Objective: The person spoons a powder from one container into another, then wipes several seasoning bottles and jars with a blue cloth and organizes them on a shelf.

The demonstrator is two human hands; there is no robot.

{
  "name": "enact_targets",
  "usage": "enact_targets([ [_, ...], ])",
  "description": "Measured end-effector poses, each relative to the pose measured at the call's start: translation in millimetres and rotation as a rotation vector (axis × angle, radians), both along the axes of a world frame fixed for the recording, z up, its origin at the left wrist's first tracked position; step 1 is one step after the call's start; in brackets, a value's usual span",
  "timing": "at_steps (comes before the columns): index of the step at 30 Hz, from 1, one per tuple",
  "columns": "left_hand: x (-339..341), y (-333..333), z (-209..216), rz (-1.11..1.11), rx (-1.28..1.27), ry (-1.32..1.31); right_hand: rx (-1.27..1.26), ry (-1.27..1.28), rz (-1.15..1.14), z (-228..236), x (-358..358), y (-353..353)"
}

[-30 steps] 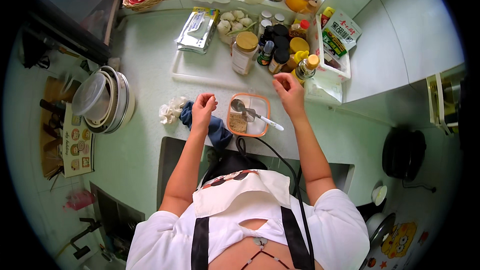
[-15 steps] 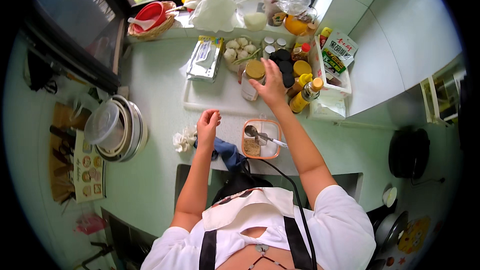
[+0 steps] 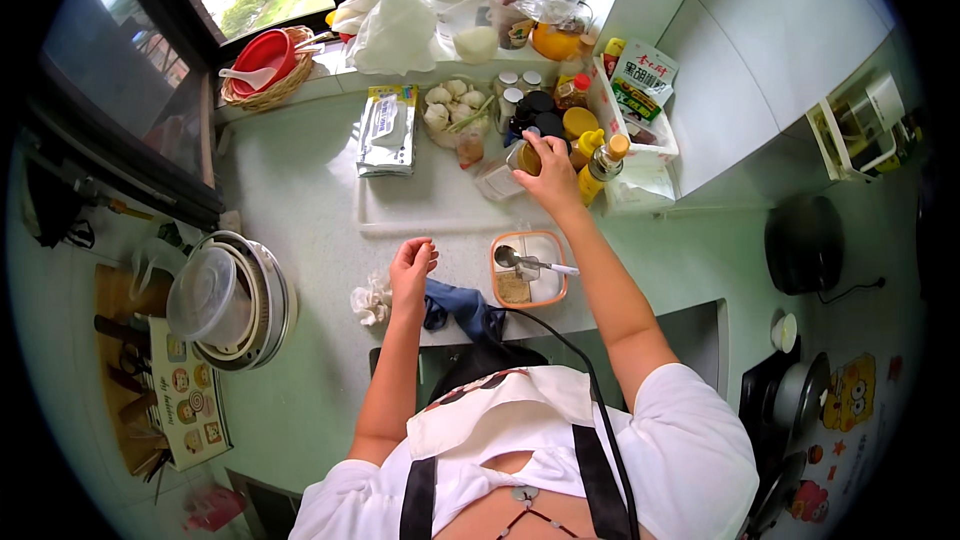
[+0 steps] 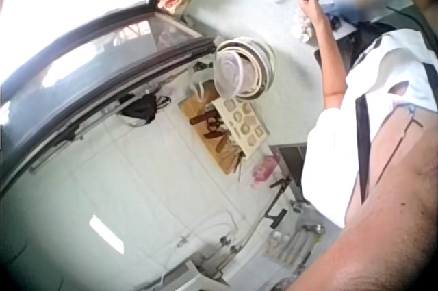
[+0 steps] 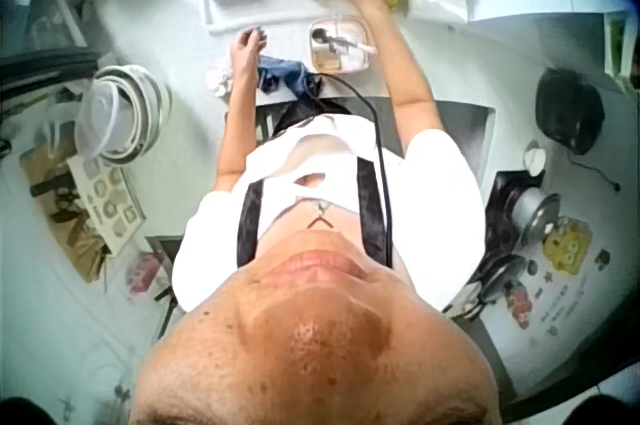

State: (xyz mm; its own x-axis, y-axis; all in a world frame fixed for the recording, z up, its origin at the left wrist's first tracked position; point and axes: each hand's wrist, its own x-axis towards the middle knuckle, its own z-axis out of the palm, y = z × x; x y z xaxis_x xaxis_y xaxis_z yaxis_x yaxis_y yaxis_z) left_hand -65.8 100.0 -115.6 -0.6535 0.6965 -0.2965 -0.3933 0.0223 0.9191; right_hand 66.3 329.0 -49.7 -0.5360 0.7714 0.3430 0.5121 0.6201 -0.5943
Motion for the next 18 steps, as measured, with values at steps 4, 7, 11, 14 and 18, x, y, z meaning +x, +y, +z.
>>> enact_targets([
  [4,-1.8,7.0,6.1,-0.062,0.032,0.012,0.102,-0.005,0.007,10.1,11.4,-2.2],
  [7,-2.7,6.5,4.5,-0.073,0.032,0.013,0.107,-0.049,-0.023,27.0,16.5,-8.7],
  [11,-1.6,7.6,3.4,-0.099,0.055,0.017,0.120,-0.114,-0.029,28.4,22.9,-9.4],
  [14,0.2,2.4,4.4,-0.104,0.052,0.012,0.131,-0.174,-0.053,17.9,25.6,-6.2],
  [18,-2.4,-5.8,3.9,-0.089,0.047,0.012,0.129,-0.208,-0.050,13.3,23.8,-5.1],
])
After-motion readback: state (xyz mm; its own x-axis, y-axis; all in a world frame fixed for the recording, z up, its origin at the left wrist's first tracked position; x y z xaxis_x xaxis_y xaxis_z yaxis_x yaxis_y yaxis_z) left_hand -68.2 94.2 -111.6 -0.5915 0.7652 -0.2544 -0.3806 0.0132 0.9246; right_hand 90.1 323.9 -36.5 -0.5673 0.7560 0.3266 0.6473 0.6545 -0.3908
